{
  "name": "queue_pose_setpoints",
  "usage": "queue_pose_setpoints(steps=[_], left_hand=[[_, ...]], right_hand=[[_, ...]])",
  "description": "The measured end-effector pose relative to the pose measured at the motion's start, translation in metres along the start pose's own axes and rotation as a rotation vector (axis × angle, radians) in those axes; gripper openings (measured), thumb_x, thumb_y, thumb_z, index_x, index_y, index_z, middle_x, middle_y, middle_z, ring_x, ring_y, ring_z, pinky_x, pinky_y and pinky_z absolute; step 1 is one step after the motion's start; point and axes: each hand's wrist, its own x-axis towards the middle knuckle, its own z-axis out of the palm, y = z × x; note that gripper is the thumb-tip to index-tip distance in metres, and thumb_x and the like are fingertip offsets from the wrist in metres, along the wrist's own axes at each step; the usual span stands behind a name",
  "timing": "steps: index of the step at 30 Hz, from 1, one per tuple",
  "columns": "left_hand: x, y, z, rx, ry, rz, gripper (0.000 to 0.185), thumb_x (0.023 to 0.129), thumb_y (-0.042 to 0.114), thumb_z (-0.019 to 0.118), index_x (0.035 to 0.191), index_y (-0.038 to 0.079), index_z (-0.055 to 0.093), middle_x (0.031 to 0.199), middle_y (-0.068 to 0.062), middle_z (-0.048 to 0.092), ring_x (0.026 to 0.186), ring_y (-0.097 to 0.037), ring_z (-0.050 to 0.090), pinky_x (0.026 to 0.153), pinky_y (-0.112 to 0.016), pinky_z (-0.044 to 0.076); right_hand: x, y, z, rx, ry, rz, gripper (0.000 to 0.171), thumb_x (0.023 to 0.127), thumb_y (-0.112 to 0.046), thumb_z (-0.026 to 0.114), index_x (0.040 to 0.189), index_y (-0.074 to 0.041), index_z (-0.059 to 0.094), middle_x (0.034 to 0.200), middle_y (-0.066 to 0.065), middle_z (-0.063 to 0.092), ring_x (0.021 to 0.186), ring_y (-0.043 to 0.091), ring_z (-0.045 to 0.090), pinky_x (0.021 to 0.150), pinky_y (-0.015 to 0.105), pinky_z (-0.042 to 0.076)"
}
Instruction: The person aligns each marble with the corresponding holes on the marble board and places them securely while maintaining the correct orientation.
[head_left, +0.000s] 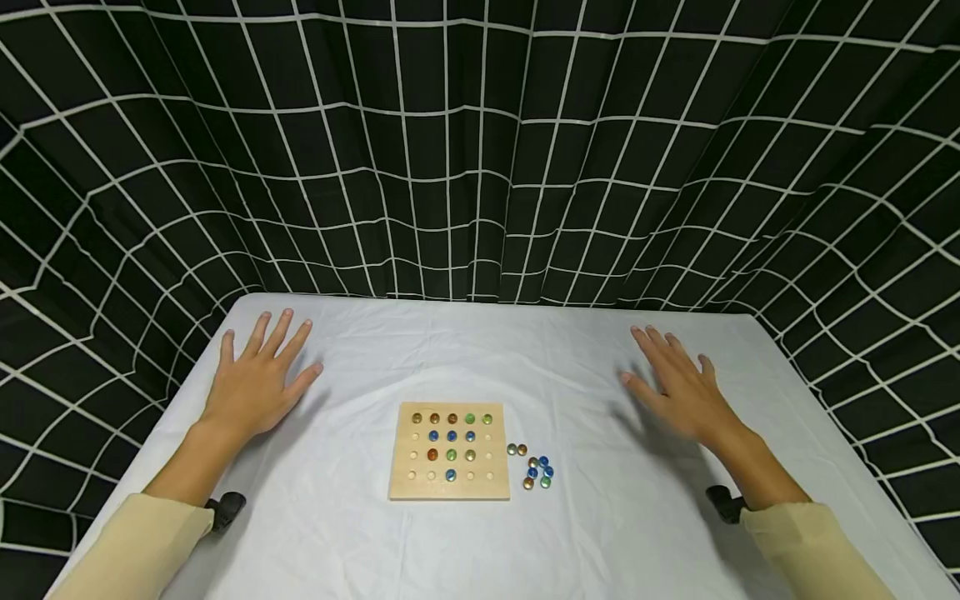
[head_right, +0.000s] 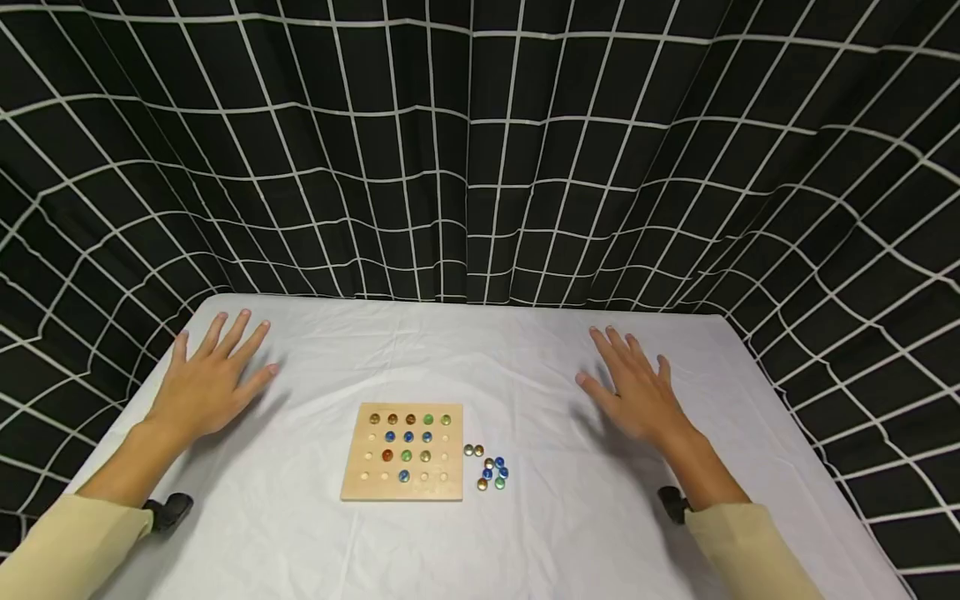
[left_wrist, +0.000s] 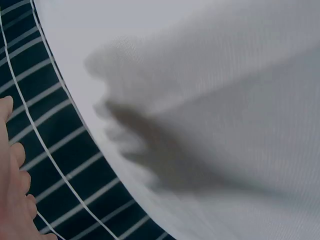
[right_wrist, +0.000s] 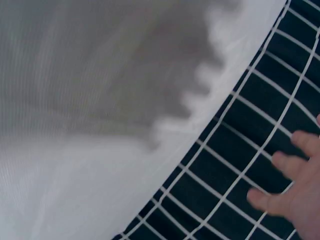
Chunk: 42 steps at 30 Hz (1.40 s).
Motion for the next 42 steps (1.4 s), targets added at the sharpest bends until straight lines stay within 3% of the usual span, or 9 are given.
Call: queue_pose_setpoints(steps=[5,10,13,17,20,25,27,35,42], left_hand=[[-0.007,0.021,-0.001,-0.035,0.025,0.089,0.07,0.101,0.055,0.043,0.158,0.016,0.03,0.165,-0.012,0.018,0.151,-0.038,0.013,0.111,-0.073,0.007],[-0.015,0.043,0.003,-0.084,-0.014,0.172,0.07,0.101,0.058,0.043,0.157,0.019,0.032,0.164,-0.008,0.023,0.15,-0.036,0.018,0.112,-0.071,0.012],[-0.02,0.055,0.008,-0.115,-0.048,0.215,0.07,0.1,0.06,0.042,0.157,0.021,0.033,0.163,-0.005,0.026,0.15,-0.034,0.019,0.113,-0.069,0.013],[-0.027,0.068,0.014,-0.152,-0.086,0.272,0.07,0.099,0.061,0.044,0.156,0.021,0.035,0.162,-0.004,0.03,0.149,-0.034,0.024,0.113,-0.068,0.016],[-0.032,0.075,0.017,-0.185,-0.129,0.305,0.071,0.098,0.06,0.048,0.156,0.02,0.037,0.161,-0.003,0.032,0.148,-0.033,0.026,0.113,-0.068,0.018],[-0.037,0.081,0.024,-0.212,-0.192,0.338,0.074,0.096,0.062,0.05,0.155,0.02,0.037,0.16,-0.001,0.034,0.148,-0.031,0.026,0.114,-0.067,0.017],[-0.037,0.082,0.026,-0.215,-0.205,0.347,0.076,0.095,0.065,0.05,0.156,0.02,0.037,0.16,-0.001,0.033,0.149,-0.03,0.026,0.114,-0.066,0.018],[-0.033,0.091,0.027,-0.228,-0.264,0.366,0.084,0.09,0.074,0.045,0.156,0.022,0.036,0.16,-0.001,0.033,0.149,-0.029,0.025,0.115,-0.066,0.018],[-0.029,0.093,0.027,-0.227,-0.298,0.368,0.096,0.083,0.082,0.046,0.156,0.02,0.037,0.16,-0.001,0.034,0.149,-0.029,0.026,0.114,-0.067,0.018]], right_hand=[[-0.002,-0.011,0.002,0.181,-0.019,-0.139,0.074,0.099,-0.035,0.063,0.16,-0.018,0.024,0.159,0.018,0.032,0.143,0.046,0.029,0.106,0.071,0.025],[-0.004,-0.022,0.007,0.352,-0.104,-0.175,0.07,0.099,-0.025,0.064,0.158,-0.021,0.027,0.154,0.01,0.043,0.144,0.033,0.034,0.109,0.056,0.035],[-0.006,-0.029,0.011,0.398,-0.106,-0.207,0.067,0.097,-0.019,0.066,0.155,-0.02,0.034,0.145,0.005,0.054,0.142,0.027,0.038,0.112,0.037,0.035],[-0.008,-0.036,0.018,0.486,-0.111,-0.233,0.062,0.094,-0.014,0.07,0.15,-0.017,0.044,0.131,0.004,0.066,0.136,0.028,0.047,0.105,0.013,0.032],[-0.01,-0.041,0.024,0.544,-0.143,-0.227,0.061,0.091,-0.012,0.072,0.147,-0.016,0.048,0.122,0.005,0.07,0.133,0.031,0.05,0.105,0.017,0.036],[-0.014,-0.05,0.03,0.557,-0.214,-0.196,0.058,0.087,-0.011,0.077,0.14,-0.014,0.055,0.115,0.0,0.073,0.125,0.028,0.058,0.105,0.047,0.04],[-0.015,-0.054,0.033,0.561,-0.244,-0.198,0.055,0.086,-0.011,0.078,0.137,-0.011,0.058,0.114,0.0,0.073,0.119,0.024,0.062,0.104,0.052,0.041],[-0.019,-0.063,0.042,0.611,-0.326,-0.257,0.048,0.085,-0.009,0.078,0.13,-0.004,0.062,0.111,0.002,0.074,0.11,0.024,0.067,0.098,0.047,0.048],[-0.018,-0.07,0.05,0.619,-0.395,-0.239,0.042,0.087,-0.008,0.076,0.127,-0.006,0.065,0.11,-0.001,0.074,0.111,0.019,0.066,0.102,0.037,0.047]])
